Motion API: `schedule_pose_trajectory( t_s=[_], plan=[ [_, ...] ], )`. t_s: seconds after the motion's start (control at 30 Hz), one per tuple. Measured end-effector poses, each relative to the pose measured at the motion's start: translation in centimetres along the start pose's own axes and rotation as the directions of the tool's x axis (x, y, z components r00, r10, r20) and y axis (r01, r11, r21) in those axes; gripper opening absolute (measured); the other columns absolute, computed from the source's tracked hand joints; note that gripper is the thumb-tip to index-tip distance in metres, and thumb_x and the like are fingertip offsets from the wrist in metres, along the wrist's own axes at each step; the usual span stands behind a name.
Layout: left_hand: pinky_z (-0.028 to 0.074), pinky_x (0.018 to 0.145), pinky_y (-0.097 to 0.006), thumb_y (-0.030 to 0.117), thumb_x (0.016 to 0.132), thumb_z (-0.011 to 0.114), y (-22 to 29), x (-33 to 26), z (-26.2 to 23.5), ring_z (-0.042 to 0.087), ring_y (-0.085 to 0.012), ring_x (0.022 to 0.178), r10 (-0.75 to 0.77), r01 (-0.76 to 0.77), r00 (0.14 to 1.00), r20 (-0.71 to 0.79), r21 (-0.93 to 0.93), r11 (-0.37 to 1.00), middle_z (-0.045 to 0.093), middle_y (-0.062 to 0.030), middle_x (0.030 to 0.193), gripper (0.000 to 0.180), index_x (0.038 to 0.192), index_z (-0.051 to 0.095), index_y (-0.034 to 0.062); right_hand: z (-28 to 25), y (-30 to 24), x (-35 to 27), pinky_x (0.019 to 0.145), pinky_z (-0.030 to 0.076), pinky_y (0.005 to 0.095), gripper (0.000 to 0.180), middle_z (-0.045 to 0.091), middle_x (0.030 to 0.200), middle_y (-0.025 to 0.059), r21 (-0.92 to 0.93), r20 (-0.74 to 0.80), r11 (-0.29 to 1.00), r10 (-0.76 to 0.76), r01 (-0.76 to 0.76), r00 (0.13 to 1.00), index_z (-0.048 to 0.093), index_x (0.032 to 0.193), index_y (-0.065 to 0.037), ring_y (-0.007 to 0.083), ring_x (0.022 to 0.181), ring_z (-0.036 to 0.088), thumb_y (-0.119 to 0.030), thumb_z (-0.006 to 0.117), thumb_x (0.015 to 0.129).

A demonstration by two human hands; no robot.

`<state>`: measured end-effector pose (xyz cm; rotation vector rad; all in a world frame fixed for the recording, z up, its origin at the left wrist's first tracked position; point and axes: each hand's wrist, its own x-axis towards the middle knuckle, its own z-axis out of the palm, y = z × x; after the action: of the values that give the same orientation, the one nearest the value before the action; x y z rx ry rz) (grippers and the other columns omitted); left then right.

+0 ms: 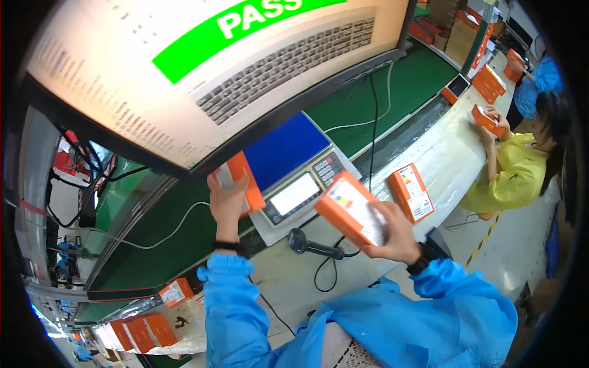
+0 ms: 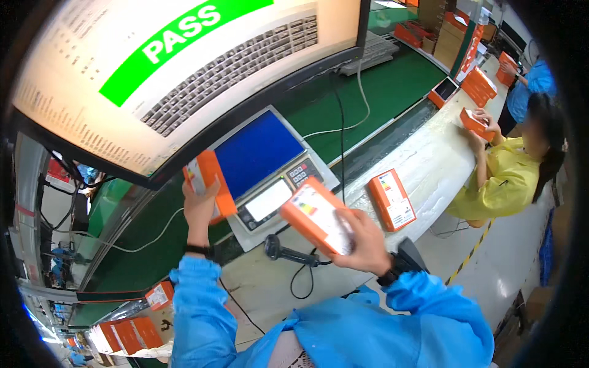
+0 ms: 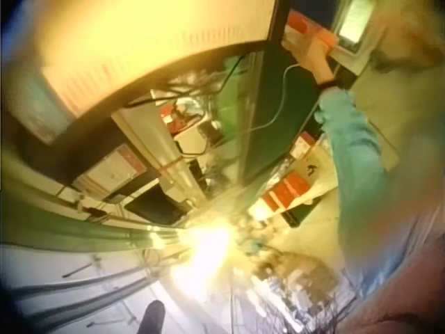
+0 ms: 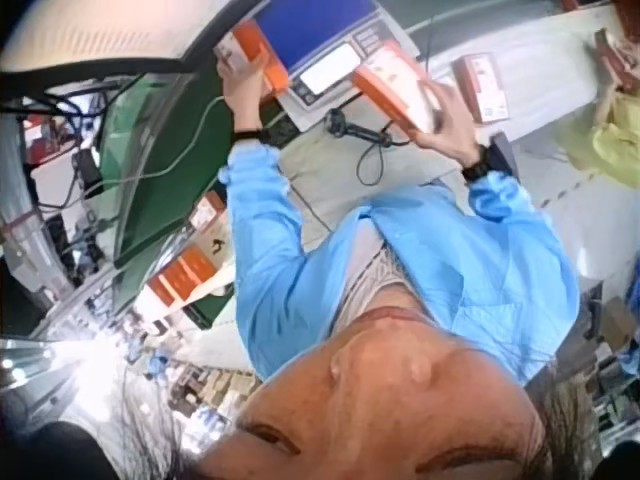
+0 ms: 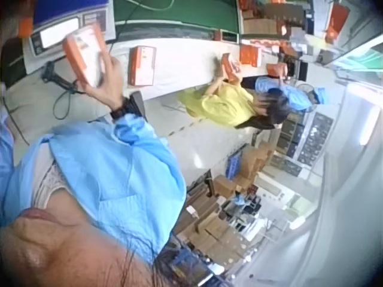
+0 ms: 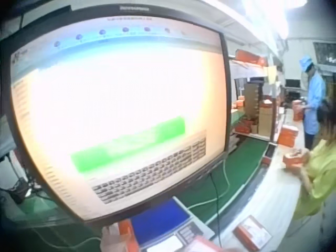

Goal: The worker scans barcodes on product boxes, weighs them on an electronic scale, and monitors a computer screen for confirmation.

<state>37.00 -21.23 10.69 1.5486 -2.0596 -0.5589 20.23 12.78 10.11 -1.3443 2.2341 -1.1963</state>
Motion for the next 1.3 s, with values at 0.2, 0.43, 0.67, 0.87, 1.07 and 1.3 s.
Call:
schedule_pose_trajectory(
  t_s=[0.2, 0.43, 0.67, 0.87, 1.07, 1.3],
  plan=[
    [0.045, 0.09, -0.044, 0.062, 0.067, 0.065, 4.3, 4.7, 7.4, 0.056, -0.0426, 0.105, -0.05, 0.039, 0.994, 0.102, 0.105, 0.994, 0.057, -0.0309, 0.112, 0.101, 0.134, 0.032, -0.0053, -6.4, 6.6, -3.8, 0.091, 0.044, 0.041, 0.083, 0.05, 0.117, 0.0208, -0.22, -0.391, 0.922, 0.216, -0.318, 0.895, 0.045, 0.129, -0.006, 0.0363, 0.108, 0.052, -0.031, 0.075, 0.055],
    [0.045, 0.091, -0.045, 0.069, 0.073, 0.055, 6.7, 3.9, 10.2, 0.053, -0.0485, 0.108, -0.06, 0.01, 0.986, 0.154, 0.31, 0.951, 0.043, -0.0396, 0.121, 0.103, 0.139, 0.025, -0.0051, -6.7, 15.4, -3.2, 0.087, 0.046, 0.0419, 0.083, 0.05, 0.116, 0.0235, -0.321, -0.427, 0.857, 0.248, -0.402, 0.87, 0.045, 0.129, -0.008, 0.0376, 0.103, 0.054, -0.034, 0.073, 0.056],
    [0.045, 0.091, -0.045, 0.064, 0.085, 0.043, 1.9, 1.4, 4.5, 0.046, -0.0447, 0.115, 0.096, -0.092, 0.995, -0.008, 0.204, 0.975, 0.039, -0.0306, 0.129, 0.086, 0.139, 0.028, -0.001, -4.2, 16.9, -2.4, 0.096, 0.037, 0.0491, 0.087, 0.045, 0.122, 0.0261, -0.44, -0.25, 0.767, 0.395, -0.467, 0.884, 0.043, 0.132, -0.008, 0.041, 0.113, 0.046, -0.038, 0.073, 0.056],
    [0.041, 0.095, -0.045, 0.043, 0.086, 0.059, -11.8, -6.8, -4.3, 0.045, -0.0434, 0.115, 0.065, 0.029, 0.966, -0.25, 0.355, 0.934, 0.039, -0.0281, 0.13, 0.069, 0.133, 0.037, -0.0023, 2.7, 12.1, -0.4, 0.095, 0.038, 0.0455, 0.065, 0.047, 0.121, 0.0217, -0.355, -0.153, 0.933, -0.126, 0.065, 0.98, 0.048, 0.123, -0.005, 0.0394, 0.109, 0.046, -0.027, 0.073, 0.068],
    [0.028, 0.104, -0.052, 0.051, 0.078, 0.064, -25.5, -19.4, -9.8, 0.032, -0.0425, 0.128, -0.465, 0.519, 0.848, -0.255, 0.577, 0.631, 0.031, -0.0264, 0.139, 0.088, 0.142, 0.025, 0.0059, 17.8, 5.0, -0.3, 0.084, 0.047, 0.043, 0.056, 0.056, 0.107, 0.0229, -0.025, 0.354, 0.995, -0.08, 0.095, 0.932, 0.053, 0.113, 0.001, 0.04, 0.101, 0.055, -0.031, 0.073, 0.071],
    [0.018, 0.107, -0.057, 0.061, 0.074, 0.062, -35.3, -29.1, -10.2, 0.013, -0.0492, 0.135, -0.745, 0.685, 0.666, 0.026, 0.375, 0.625, 0.007, -0.0324, 0.147, 0.106, 0.145, 0.011, 0.0017, 21.7, 3.0, 0.4, 0.073, 0.049, 0.0471, 0.037, 0.063, 0.081, 0.0229, -0.132, 0.393, 0.988, 0.127, -0.08, 0.911, 0.057, 0.095, -0.001, 0.0402, 0.08, 0.061, -0.025, 0.069, 0.07]
  ],
)
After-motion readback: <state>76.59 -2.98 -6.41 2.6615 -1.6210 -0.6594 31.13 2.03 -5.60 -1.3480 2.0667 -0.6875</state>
